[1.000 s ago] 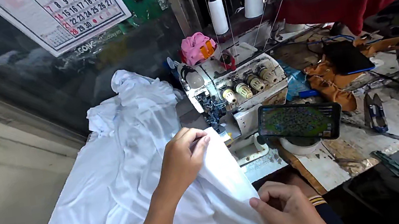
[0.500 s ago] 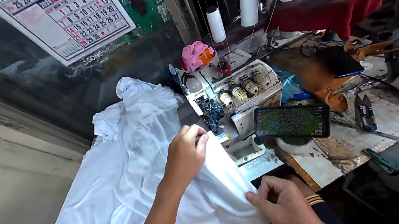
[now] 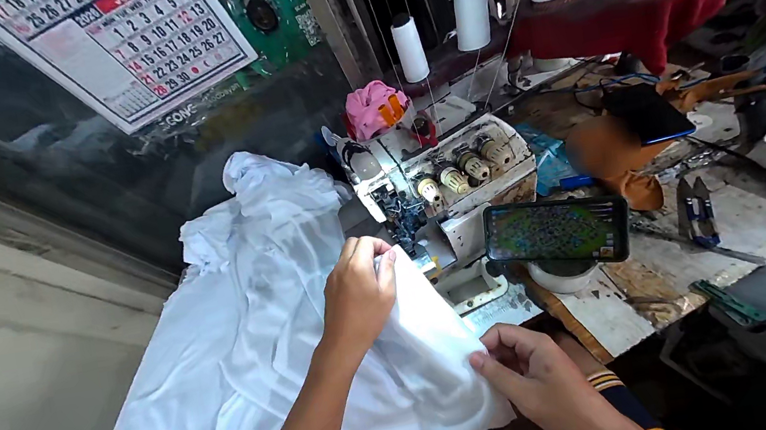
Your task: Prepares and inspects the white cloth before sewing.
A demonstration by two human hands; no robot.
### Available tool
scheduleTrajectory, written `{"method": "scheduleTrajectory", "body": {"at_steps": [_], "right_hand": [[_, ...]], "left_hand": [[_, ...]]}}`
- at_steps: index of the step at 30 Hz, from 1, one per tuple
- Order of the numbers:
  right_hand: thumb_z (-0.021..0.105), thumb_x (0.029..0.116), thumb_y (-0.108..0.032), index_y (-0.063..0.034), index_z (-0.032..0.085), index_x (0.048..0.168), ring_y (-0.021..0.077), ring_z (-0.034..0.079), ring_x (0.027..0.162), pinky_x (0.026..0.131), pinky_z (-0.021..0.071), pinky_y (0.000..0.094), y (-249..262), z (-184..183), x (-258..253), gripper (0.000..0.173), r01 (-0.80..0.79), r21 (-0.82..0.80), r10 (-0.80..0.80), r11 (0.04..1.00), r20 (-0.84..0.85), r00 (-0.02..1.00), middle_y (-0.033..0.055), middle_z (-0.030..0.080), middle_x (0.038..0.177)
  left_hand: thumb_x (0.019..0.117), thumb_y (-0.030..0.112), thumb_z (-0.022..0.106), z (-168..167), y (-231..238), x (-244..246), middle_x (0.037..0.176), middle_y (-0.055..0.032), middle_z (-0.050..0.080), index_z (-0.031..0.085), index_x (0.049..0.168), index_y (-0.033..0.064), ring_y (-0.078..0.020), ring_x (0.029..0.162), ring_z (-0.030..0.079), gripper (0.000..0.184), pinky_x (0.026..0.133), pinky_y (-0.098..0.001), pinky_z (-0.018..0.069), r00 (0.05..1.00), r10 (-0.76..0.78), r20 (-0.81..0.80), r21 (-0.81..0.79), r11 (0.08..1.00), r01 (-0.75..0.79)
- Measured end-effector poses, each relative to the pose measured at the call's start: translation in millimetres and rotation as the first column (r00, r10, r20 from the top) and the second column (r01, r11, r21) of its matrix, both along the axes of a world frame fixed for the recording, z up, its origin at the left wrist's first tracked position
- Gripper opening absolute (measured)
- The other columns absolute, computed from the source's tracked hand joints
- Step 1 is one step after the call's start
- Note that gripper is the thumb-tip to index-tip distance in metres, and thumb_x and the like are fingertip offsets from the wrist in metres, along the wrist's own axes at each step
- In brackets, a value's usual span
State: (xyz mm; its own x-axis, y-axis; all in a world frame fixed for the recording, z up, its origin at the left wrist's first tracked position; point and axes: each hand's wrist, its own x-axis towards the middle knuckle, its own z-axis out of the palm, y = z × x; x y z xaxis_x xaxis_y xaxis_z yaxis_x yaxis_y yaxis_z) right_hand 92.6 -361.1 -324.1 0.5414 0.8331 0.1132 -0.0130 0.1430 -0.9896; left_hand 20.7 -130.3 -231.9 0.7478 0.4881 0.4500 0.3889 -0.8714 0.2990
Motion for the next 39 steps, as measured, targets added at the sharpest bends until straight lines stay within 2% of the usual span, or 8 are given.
{"method": "scheduleTrajectory", "body": {"at_steps": [7,14,19,23,28,32,36,39], "right_hand": [[0.07,0.0983,-0.022,-0.0068,0.067,0.099,0.0137,0.068,0.074,0.068,0.0592,0.0295,-1.0,-1.2,4.8,0.015,-0.01,0.014,0.01,1.0,0.024,1.0,0.0037,0.07,0.084],[0.07,0.098,-0.019,-0.0056,0.07,0.112,0.0138,0.071,0.067,0.06,0.0611,0.0298,3.7,9.8,19.6,0.02,-0.046,-0.035,0.044,0.998,-0.054,0.998,0.0036,0.075,0.084],[0.071,0.097,-0.022,-0.0051,0.072,0.107,0.0156,0.072,0.069,0.06,0.0614,0.0304,19.0,10.9,24.0,0.02,0.09,-0.024,-0.092,0.996,-0.075,0.993,0.0049,0.075,0.085],[0.073,0.0954,-0.018,-0.006,0.072,0.112,0.0139,0.073,0.075,0.068,0.0638,0.0307,-1.1,11.4,12.0,0.021,-0.008,-0.08,0.004,0.997,-0.052,0.999,0.0033,0.076,0.09],[0.064,0.1015,-0.014,-0.0028,0.067,0.105,0.0174,0.071,0.074,0.068,0.0623,0.0336,-8.1,2.1,1.1,0.012,-0.03,-0.024,0.026,0.999,-0.141,0.99,0.0075,0.072,0.087],[0.053,0.1072,-0.019,-0.0009,0.06,0.115,0.0247,0.073,0.089,0.077,0.0649,0.0428,16.0,27.6,6.4,0.021,-0.142,-0.014,0.13,0.99,-0.321,0.938,0.013,0.071,0.099],[0.049,0.1083,-0.024,-0.0038,0.055,0.124,0.021,0.07,0.077,0.063,0.0595,0.0343,32.3,37.2,12.8,0.026,-0.146,0.017,0.135,0.989,-0.497,0.857,0.0136,0.069,0.094],[0.064,0.1007,-0.013,-0.0013,0.051,0.131,0.0237,0.075,0.085,0.074,0.064,0.0395,21.1,23.9,4.3,0.035,-0.15,0.047,0.156,0.988,-0.369,0.916,0.0133,0.074,0.101]], "left_hand": [[0.099,0.026,0.067,19.1,14.2,0.6,0.091,0.0027,0.069,0.073,0.098,0.0163,-0.0105,0.084,0.066,0.011,0.075,-0.0375,0.0571,0.993,-0.073,-0.092,-0.127,0.99,0.061],[0.0981,0.024,0.068,26.7,16.8,12.3,0.075,0.0007,0.067,0.071,0.089,0.0164,-0.0147,0.066,0.063,0.013,0.059,-0.041,0.0522,0.987,0.011,-0.162,-0.163,0.986,-0.038],[0.0973,0.017,0.062,9.8,4.1,28.5,0.094,-0.0198,0.067,0.068,0.098,0.0011,-0.038,0.084,0.068,0.017,0.069,-0.0593,0.0546,0.988,0.151,-0.04,0.037,0.988,-0.149],[0.1023,0.03,0.056,4.8,-18.9,-2.6,0.117,-0.0097,0.067,0.072,0.118,0.0107,-0.0303,0.111,0.063,0.03,0.094,-0.0551,0.0498,1.0,0.018,-0.002,0.18,0.984,-0.017],[0.1027,0.041,0.047,-44.0,-68.8,-16.9,0.129,-0.005,0.063,0.073,0.124,0.0224,-0.0261,0.123,0.055,0.038,0.102,-0.0548,0.0397,0.989,0.053,0.136,0.173,0.982,-0.077],[0.1049,0.043,0.046,-22.0,-40.0,-20.8,0.141,-0.0018,0.059,0.074,0.124,0.0281,-0.0251,0.132,0.053,0.037,0.105,-0.0574,0.0426,0.992,0.061,0.111,-0.006,0.998,-0.06],[0.1044,0.037,0.054,14.5,7.8,-86.8,0.134,-0.005,0.066,0.072,0.124,0.0165,-0.0245,0.127,0.06,0.034,0.104,-0.0578,0.0472,0.994,0.004,0.11,0.03,1.0,-0.008],[0.1039,0.04,0.056,2.0,42.1,-178.0,0.136,-0.0235,0.061,0.064,0.134,0.0034,-0.0414,0.131,0.054,0.048,0.107,-0.0651,0.0426,0.978,0.202,-0.062,-0.046,0.978,-0.204]]}}
